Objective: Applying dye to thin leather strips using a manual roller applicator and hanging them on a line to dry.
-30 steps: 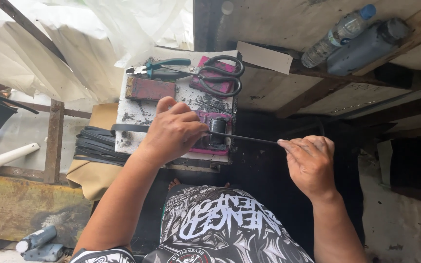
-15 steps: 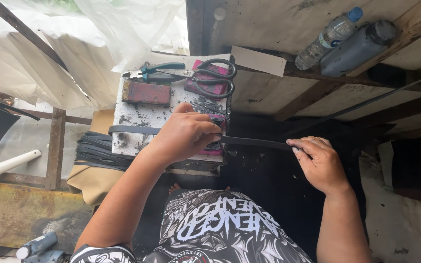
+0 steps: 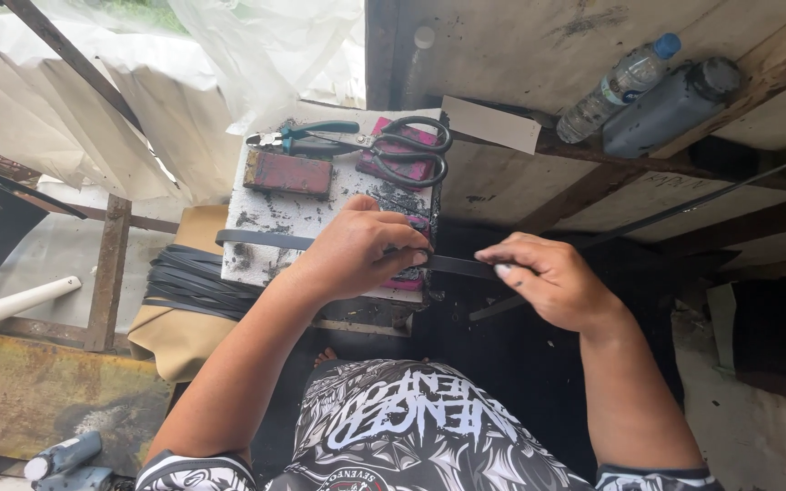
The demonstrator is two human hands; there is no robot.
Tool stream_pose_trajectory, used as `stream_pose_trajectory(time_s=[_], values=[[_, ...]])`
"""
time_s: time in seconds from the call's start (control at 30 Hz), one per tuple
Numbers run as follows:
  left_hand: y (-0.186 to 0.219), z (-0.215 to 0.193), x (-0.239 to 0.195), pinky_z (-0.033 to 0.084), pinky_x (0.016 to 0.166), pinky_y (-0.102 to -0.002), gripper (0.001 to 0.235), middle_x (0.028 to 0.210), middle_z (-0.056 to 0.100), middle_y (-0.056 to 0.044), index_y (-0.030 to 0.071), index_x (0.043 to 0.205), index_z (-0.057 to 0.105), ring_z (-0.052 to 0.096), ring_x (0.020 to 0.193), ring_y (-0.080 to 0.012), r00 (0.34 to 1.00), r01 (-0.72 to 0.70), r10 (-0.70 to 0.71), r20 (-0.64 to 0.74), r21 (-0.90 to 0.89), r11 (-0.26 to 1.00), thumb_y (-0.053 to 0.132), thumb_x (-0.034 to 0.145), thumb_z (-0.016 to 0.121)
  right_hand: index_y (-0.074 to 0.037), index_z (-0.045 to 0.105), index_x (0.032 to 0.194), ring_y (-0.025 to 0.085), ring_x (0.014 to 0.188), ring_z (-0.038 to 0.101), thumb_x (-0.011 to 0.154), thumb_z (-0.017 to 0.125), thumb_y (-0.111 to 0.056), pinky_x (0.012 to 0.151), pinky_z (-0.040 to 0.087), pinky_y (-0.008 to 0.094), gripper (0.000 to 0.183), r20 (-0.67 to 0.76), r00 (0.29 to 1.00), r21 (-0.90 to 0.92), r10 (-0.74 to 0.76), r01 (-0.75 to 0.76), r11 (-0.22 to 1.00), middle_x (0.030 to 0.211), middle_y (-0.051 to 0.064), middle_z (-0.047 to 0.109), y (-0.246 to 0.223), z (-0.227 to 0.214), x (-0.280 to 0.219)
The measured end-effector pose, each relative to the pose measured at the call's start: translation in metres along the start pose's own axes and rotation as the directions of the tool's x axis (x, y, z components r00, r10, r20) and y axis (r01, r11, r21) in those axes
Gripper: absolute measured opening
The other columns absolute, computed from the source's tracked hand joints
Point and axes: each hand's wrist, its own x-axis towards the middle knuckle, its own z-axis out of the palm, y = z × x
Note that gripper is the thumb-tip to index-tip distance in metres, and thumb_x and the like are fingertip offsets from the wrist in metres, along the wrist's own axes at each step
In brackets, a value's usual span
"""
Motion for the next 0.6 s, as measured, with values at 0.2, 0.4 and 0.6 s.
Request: stream_pose_trajectory(time_s=[0.2, 0.4, 0.6], values=[[-0.017, -0.029, -0.027, 0.044, 0.093, -0.038, 0.015, 0.083, 0.078, -0.005, 0.015, 0.103, 0.08, 0.073, 0.081, -0.0232, 0.997, 0.073, -0.073, -0.004, 0.006, 0.997, 0.018, 0.088, 0.079, -0.001, 0.078, 0.106, 0.022, 0.079, 0.075, 0.091, 0.064, 0.001, 0.079, 0.053, 0.032, 0.021, 0.059, 0.992, -0.258, -0.114, 0.125, 0.958, 0.083, 0.01, 0.076, -0.02, 0.015, 0.019], [-0.064, -0.065, -0.08, 0.041, 0.1, -0.037, 0.019, 0.086, 0.078, 0.001, 0.024, 0.103, 0.081, 0.069, 0.084, -0.0219, 0.966, 0.252, -0.241, -0.093, 0.129, 0.959, 0.028, 0.085, 0.082, -0.007, 0.078, 0.108, 0.016, 0.079, 0.071, 0.093, 0.066, -0.001, 0.08, 0.05, 0.03, 0.02, 0.047, 0.941, -0.557, -0.336, 0.304, 0.773, 0.083, 0.004, 0.073, -0.007, 0.034, 0.027], [-0.088, -0.064, -0.1, 0.036, 0.106, -0.034, 0.015, 0.085, 0.076, 0.011, 0.029, 0.099, 0.08, 0.069, 0.086, -0.0103, 0.949, 0.289, -0.233, -0.211, 0.288, 0.913, 0.026, 0.085, 0.084, -0.013, 0.08, 0.109, 0.015, 0.072, 0.066, 0.088, 0.073, -0.001, 0.076, 0.051, 0.031, 0.024, 0.089, 0.846, -0.736, -0.525, 0.411, 0.538, 0.079, 0.002, 0.069, 0.005, 0.064, 0.038]])
